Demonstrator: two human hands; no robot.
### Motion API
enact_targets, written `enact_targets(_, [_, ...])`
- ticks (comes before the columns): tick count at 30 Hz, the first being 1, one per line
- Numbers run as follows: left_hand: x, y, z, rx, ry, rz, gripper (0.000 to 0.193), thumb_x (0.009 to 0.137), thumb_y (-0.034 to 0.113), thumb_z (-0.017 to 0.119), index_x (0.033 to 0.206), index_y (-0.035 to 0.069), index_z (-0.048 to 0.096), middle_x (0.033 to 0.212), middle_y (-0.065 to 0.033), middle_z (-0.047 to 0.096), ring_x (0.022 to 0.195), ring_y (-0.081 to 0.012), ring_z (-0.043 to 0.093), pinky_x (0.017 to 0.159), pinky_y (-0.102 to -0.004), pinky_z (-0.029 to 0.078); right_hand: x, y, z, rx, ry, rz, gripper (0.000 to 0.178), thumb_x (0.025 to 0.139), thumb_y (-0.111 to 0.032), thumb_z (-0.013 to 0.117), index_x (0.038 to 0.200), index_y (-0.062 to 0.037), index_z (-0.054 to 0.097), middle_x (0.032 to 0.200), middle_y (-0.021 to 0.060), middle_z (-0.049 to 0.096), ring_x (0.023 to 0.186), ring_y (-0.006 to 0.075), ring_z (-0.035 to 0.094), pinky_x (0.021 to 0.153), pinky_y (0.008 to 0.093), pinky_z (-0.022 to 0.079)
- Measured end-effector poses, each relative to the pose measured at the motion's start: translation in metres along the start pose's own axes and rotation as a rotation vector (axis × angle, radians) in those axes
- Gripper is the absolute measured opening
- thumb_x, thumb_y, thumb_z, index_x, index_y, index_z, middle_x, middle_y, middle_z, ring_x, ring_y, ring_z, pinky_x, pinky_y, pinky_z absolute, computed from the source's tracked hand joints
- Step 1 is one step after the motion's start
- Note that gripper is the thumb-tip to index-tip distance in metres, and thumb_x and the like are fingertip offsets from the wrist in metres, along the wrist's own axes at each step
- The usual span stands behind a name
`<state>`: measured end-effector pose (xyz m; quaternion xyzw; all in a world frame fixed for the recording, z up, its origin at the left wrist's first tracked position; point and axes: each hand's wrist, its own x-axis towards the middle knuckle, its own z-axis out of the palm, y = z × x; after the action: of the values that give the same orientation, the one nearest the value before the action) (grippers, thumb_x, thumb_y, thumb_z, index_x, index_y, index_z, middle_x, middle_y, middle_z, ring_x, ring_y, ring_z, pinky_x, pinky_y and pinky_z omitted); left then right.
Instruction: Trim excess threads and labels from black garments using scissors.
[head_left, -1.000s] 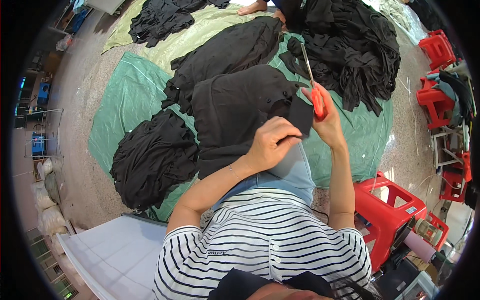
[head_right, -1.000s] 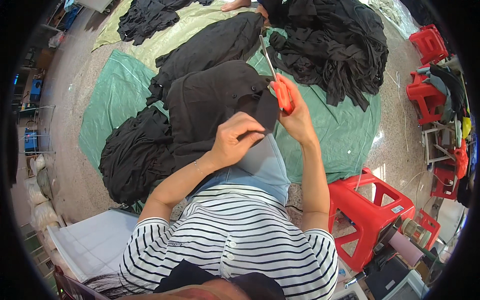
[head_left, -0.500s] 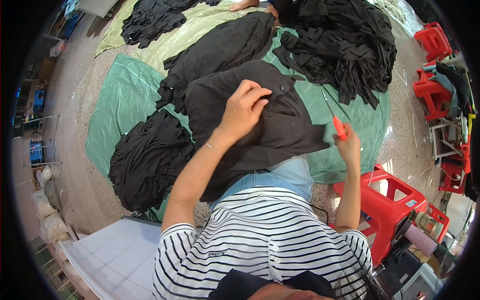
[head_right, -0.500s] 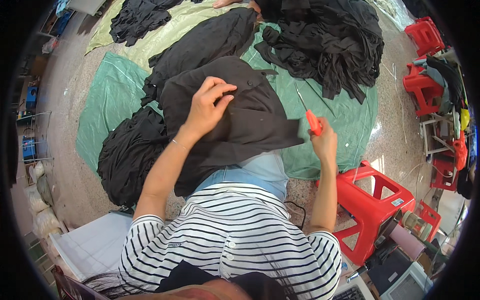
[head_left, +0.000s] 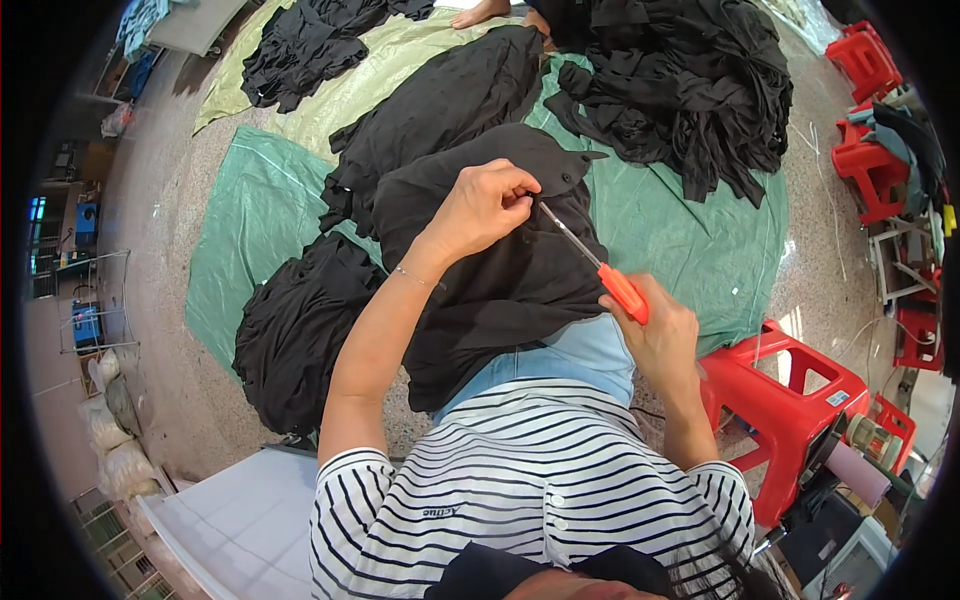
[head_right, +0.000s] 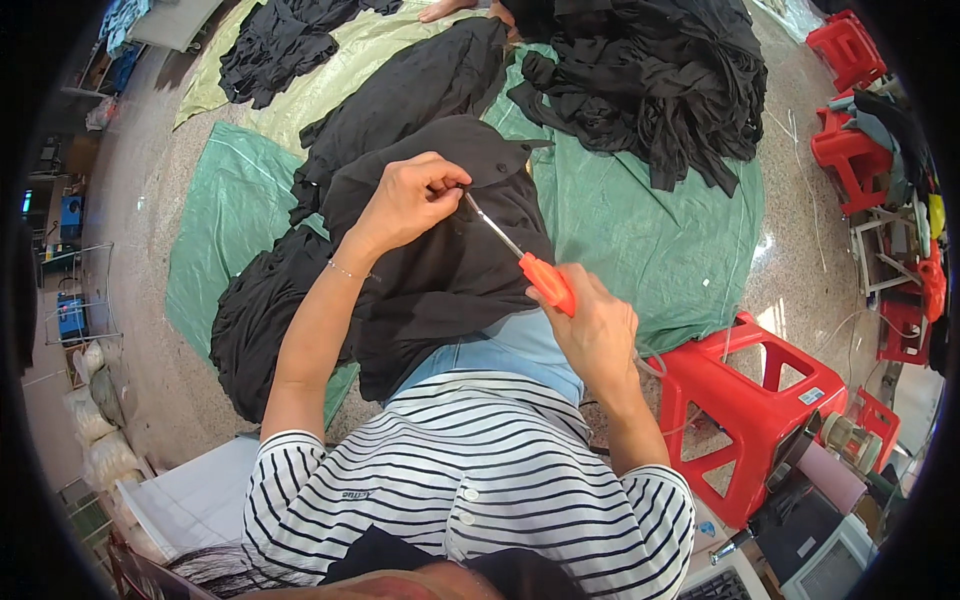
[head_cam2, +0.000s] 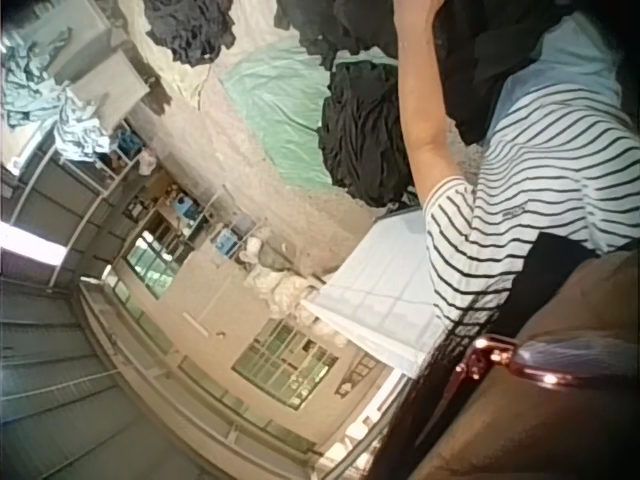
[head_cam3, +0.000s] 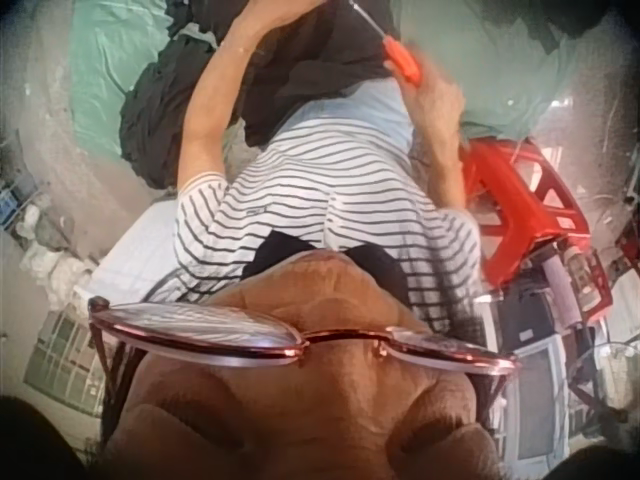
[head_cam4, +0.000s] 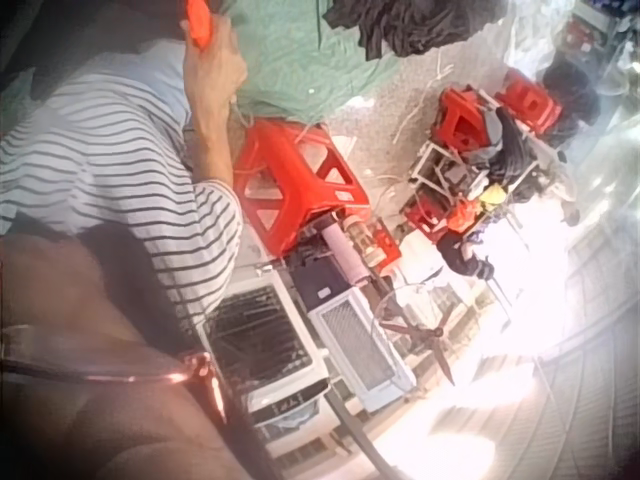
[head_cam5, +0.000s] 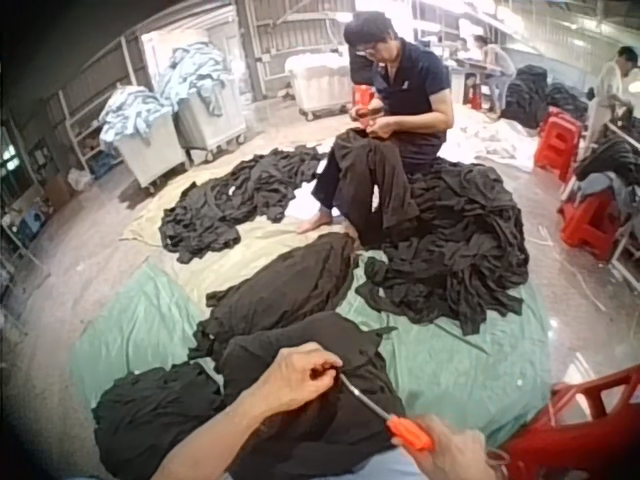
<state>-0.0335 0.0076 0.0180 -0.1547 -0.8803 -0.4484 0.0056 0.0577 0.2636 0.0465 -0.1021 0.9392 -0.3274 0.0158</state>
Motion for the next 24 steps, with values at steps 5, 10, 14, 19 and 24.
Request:
enact_targets(5, [0.008, -0.001, -0.01, -0.033, -0.129, -0.104, 0.015, 0.082, 0.0, 0.062, 0.094, -0.002, 0.069, 0.082, -0.0137, 0.064, 0.068, -0.0262, 0.066, 0.069, -0.0341, 0.053, -0.004, -0.003, 0.004, -0.035, -0.017, -0.002, 0.029, 0.084, -0.034, 0.073, 0.093, -0.0083, 0.063, 0.068, 0.0144, 0.064, 0.06, 0.0379, 0.061, 0.054, 0.0429, 0.046])
enact_targets(10, [0.026, 0.005, -0.016, 0.051, -0.24, -0.085, 0.015, 0.084, -0.004, 0.06, 0.097, -0.005, 0.068, 0.08, -0.0109, 0.066, 0.065, -0.0153, 0.065, 0.062, -0.0276, 0.053, -0.002, -0.004, 0.007, -0.113, -0.022, 0.006, 0.031, 0.086, -0.035, 0.071, 0.087, -0.0072, 0.057, 0.076, 0.0128, 0.067, 0.059, 0.0376, 0.063, 0.05, 0.0453, 0.046])
enact_targets(14, [0.034, 0.009, -0.017, 0.023, -0.311, -0.227, 0.015, 0.083, -0.001, 0.063, 0.094, -0.009, 0.068, 0.075, -0.0115, 0.068, 0.065, -0.0153, 0.067, 0.061, -0.0273, 0.054, -0.001, -0.001, 0.01, -0.144, -0.021, 0.016, 0.032, 0.086, -0.035, 0.071, 0.086, -0.0071, 0.056, 0.075, 0.0127, 0.067, 0.058, 0.0378, 0.062, 0.049, 0.0455, 0.046])
enact_targets(19, [0.042, 0.008, -0.019, -0.112, -0.332, -0.39, 0.015, 0.08, 0.003, 0.064, 0.088, -0.008, 0.069, 0.074, -0.0154, 0.07, 0.061, -0.0193, 0.071, 0.061, -0.0293, 0.055, -0.005, -0.001, 0.009, -0.083, 0.0, 0.047, 0.03, 0.085, -0.035, 0.072, 0.09, -0.0082, 0.059, 0.073, 0.013, 0.066, 0.059, 0.0375, 0.063, 0.05, 0.0453, 0.047])
enact_targets(24, [0.054, 0.012, -0.022, 0.013, -0.464, -0.354, 0.013, 0.081, 0.003, 0.064, 0.087, -0.008, 0.067, 0.071, -0.0111, 0.068, 0.06, -0.0151, 0.068, 0.058, -0.0274, 0.054, -0.011, 0.0, 0.008, -0.035, 0.035, 0.041, 0.029, 0.085, -0.034, 0.072, 0.092, -0.0086, 0.06, 0.075, 0.0133, 0.067, 0.059, 0.0377, 0.063, 0.051, 0.0454, 0.047])
